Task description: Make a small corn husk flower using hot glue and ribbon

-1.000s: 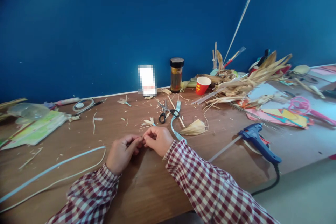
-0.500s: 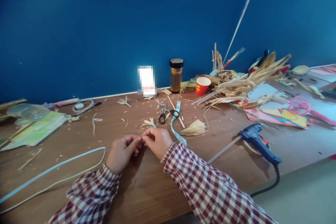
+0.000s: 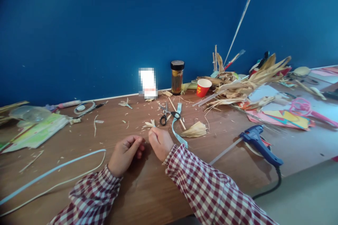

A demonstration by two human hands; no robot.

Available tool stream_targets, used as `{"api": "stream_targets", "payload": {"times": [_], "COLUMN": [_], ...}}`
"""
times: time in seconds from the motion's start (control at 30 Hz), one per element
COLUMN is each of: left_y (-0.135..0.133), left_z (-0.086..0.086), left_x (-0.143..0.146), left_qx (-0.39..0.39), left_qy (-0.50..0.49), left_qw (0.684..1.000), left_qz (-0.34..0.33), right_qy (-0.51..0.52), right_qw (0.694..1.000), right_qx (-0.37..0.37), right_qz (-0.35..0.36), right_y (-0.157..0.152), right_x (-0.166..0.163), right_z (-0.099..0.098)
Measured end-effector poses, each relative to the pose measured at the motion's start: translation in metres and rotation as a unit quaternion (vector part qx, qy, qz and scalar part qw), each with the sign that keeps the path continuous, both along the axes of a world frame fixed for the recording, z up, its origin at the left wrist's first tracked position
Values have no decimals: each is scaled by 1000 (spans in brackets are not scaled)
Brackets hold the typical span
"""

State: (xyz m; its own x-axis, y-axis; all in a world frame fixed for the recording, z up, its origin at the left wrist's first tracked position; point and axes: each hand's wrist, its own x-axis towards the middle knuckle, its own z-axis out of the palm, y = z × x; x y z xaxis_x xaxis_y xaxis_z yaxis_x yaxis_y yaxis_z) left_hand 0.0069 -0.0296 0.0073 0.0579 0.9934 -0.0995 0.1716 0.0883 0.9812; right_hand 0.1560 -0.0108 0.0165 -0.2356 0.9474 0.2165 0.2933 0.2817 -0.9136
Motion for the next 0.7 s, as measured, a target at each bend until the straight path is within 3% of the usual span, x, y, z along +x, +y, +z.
{"api": "stream_targets", "payload": {"times": [0.13, 0.23, 0.4, 0.57, 0.7], "left_y": [0, 0, -1, -2, -2], "left_z": [-1, 0, 1, 3, 4], "left_x": [0, 0, 0, -1, 0], "left_qx": [7, 12, 45, 89, 99], "left_qy": [2, 9, 35, 48, 55], "left_qw": [1000, 1000, 998, 995, 993], "left_qz": [-4, 2, 1, 18, 17], "right_qy": [-18, 56, 175, 216, 201], "right_qw": [999, 998, 965, 951, 957], "right_qx": [36, -34, -179, -214, -200], "right_qz": [-14, 7, 74, 62, 65], "right_y": [-1, 1, 5, 5, 5], "right_x": [-3, -5, -7, -9, -8], "right_z": [1, -2, -7, -9, -6]}}
